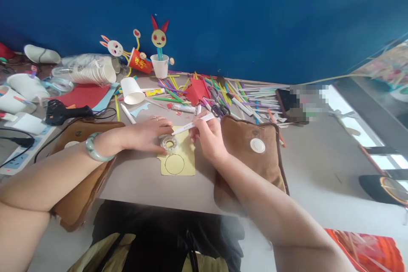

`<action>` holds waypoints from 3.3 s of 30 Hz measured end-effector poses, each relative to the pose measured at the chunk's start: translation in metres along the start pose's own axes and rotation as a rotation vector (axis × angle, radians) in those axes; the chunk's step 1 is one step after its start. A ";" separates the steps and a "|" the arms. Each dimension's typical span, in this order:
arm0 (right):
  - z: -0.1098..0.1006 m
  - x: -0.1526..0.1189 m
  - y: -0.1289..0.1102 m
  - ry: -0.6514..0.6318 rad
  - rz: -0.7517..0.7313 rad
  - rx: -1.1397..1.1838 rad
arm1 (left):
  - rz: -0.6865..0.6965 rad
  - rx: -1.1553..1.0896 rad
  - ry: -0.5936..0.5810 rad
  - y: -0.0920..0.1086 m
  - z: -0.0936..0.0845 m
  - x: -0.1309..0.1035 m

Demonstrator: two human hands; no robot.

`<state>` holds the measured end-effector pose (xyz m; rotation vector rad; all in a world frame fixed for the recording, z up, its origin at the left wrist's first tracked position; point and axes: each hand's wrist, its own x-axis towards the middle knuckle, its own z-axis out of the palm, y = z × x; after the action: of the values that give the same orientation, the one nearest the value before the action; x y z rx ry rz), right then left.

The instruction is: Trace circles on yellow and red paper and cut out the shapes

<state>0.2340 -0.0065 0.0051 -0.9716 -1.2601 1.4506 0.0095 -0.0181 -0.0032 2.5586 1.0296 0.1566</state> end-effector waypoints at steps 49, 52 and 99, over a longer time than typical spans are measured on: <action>0.004 0.009 0.022 -0.053 0.369 0.292 | -0.004 -0.002 0.117 -0.001 -0.006 0.005; 0.004 0.009 0.023 -0.052 0.362 0.286 | -0.012 -0.001 0.106 0.000 -0.006 0.005; -0.001 -0.010 0.028 -0.190 -0.683 -0.879 | 0.004 -0.014 0.114 -0.010 0.003 0.003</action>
<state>0.2334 -0.0169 -0.0233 -0.7986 -2.1792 0.4302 0.0065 -0.0104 -0.0100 2.5645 1.0605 0.3125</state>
